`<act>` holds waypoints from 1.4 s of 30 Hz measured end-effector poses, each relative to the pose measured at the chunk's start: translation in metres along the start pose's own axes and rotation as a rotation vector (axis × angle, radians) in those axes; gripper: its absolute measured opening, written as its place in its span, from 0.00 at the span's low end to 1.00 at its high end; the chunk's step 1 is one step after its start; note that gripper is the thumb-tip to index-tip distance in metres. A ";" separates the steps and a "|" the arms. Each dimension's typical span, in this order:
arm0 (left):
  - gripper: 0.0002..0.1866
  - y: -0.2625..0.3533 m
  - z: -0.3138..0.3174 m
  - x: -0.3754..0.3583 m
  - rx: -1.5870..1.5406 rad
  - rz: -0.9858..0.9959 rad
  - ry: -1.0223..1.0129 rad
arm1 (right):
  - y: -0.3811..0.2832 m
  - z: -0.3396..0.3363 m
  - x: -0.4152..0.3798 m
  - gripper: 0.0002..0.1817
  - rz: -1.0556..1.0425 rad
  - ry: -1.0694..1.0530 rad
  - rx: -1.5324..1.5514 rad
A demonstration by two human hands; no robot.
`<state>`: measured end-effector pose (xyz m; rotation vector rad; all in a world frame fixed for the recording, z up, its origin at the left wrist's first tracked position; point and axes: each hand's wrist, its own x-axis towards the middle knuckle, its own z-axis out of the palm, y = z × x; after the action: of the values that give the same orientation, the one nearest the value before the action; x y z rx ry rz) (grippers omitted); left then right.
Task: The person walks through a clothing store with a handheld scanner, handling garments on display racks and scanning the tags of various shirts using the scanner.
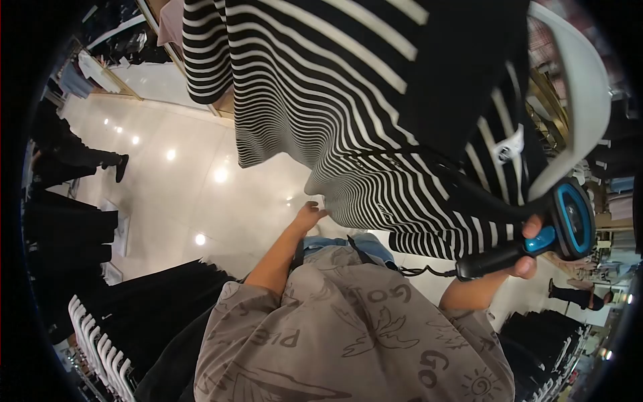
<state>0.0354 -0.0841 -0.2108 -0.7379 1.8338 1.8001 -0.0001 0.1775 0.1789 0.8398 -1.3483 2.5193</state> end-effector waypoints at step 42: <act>0.28 0.151 -0.027 -0.147 -1.677 0.446 -0.881 | 0.049 -0.004 -0.011 0.28 0.214 0.004 -0.819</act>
<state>0.0462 -0.1034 0.0007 0.1667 -0.3830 2.9831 -0.0121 0.1535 0.1360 0.5189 -2.2928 1.7696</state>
